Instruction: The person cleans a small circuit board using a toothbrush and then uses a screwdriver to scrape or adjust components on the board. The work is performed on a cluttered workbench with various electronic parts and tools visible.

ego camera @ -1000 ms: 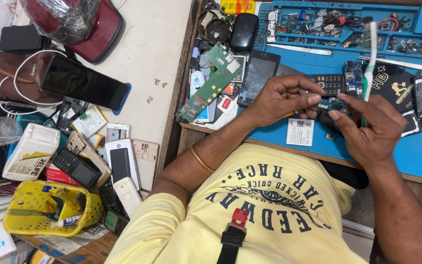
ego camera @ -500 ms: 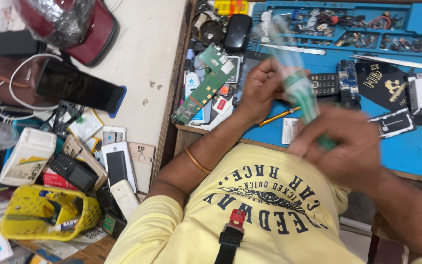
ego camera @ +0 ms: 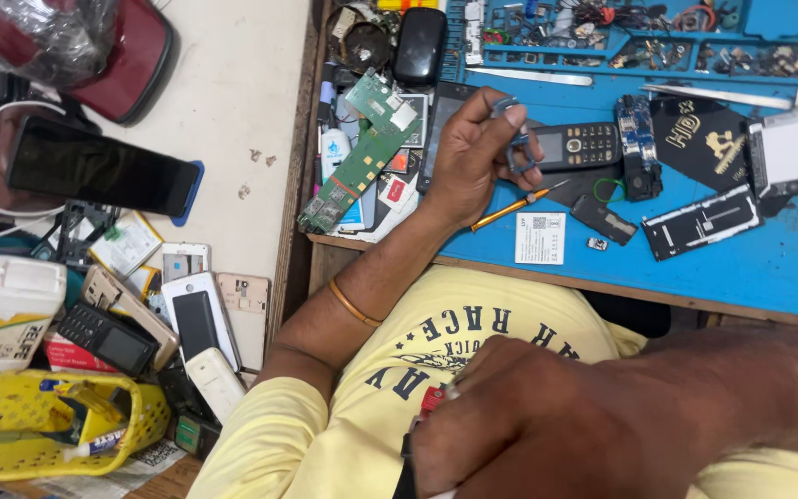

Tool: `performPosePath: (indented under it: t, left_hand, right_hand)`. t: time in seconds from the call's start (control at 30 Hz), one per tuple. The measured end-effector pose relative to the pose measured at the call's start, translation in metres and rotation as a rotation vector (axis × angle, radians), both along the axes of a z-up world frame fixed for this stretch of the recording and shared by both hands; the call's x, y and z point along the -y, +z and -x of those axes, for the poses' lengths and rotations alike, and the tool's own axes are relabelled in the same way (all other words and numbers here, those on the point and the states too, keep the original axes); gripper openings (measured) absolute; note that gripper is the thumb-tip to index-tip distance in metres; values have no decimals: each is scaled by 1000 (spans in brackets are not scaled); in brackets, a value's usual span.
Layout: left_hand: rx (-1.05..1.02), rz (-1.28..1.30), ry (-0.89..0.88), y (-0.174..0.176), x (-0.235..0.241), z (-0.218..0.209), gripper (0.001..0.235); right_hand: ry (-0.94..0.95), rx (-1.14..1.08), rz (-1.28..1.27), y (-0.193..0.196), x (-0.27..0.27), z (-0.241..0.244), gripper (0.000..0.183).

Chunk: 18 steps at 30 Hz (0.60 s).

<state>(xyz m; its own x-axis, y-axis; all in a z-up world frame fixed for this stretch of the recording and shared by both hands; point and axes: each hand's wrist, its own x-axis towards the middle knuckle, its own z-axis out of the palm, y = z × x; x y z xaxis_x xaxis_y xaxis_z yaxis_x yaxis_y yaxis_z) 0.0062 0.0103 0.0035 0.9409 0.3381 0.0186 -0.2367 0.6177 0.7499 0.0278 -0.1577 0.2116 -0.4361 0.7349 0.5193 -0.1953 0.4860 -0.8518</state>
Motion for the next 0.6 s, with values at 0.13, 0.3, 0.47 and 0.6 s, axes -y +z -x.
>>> performPosePath:
  t: [0.13, 0.3, 0.47, 0.6]
  left_hand:
    - [-43, -52, 21, 1, 0, -1, 25]
    - [-80, -41, 72, -7, 4, -6, 27]
    - [24, -73, 2, -17, 4, -5, 43]
    - [31, -229, -50, -24, 7, -2, 34]
  right_hand:
    - [-89, 44, 3, -4, 8, -9, 30]
    - [-624, 158, 192, -45, 24, -19, 36]
    - [-1314, 466, 215, -113, 37, -44, 14]
    - [-1469, 420, 294, -148, 48, -56, 16]
